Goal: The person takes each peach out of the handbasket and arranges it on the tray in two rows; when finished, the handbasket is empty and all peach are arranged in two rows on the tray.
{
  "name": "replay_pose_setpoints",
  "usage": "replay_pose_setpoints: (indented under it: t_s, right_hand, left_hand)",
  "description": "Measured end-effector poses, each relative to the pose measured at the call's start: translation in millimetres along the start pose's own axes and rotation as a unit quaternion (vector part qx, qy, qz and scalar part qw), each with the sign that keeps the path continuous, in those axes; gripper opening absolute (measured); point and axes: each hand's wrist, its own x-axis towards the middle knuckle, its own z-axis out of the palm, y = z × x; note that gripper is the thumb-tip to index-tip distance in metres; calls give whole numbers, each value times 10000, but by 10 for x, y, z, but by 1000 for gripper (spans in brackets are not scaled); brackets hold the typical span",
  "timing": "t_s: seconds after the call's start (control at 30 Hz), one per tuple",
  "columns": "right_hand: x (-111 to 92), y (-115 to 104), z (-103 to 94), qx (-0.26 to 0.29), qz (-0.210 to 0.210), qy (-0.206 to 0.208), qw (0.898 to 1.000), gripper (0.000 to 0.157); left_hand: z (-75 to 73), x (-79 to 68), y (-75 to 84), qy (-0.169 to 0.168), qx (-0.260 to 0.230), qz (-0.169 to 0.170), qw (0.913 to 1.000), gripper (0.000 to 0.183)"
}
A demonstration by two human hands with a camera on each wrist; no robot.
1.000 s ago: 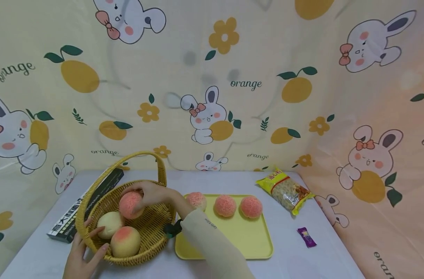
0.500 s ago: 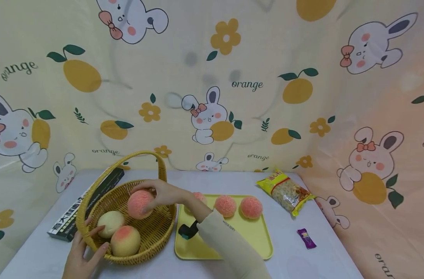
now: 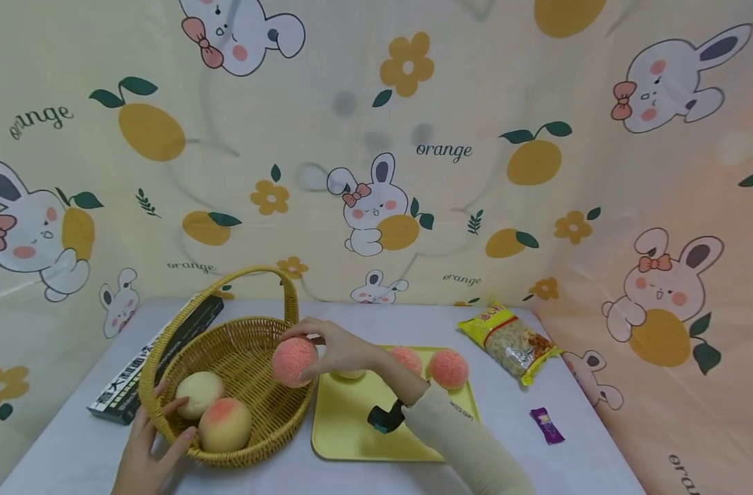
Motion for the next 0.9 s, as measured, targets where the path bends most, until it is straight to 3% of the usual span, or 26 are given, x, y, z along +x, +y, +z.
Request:
replay_pose_setpoints:
  t_s: [0.27,0.43,0.53,0.7,0.9]
  right_hand:
    - [-308,60,-33,273,-9,261,9993,60]
    - [-525,79,-60,516,432,370,9970,60]
    - [-653,107,-39,421,602,391,9965,60]
    - [-833,210,35,75,716,294,9970,61]
    - [-976,356,154,59,853,165,9962,64]
  left_hand:
    - [-1,7,12,-83,33,-110,9999,59]
    - [0,-1,5,-13,-27,33,10000,56]
    - [-3,-11,2,23,-32,171,9998,54]
    - [-12,-6,2,-25,-20,137,9999,53]
    - [-17,-11,8,-35,-1,128,9999,54]
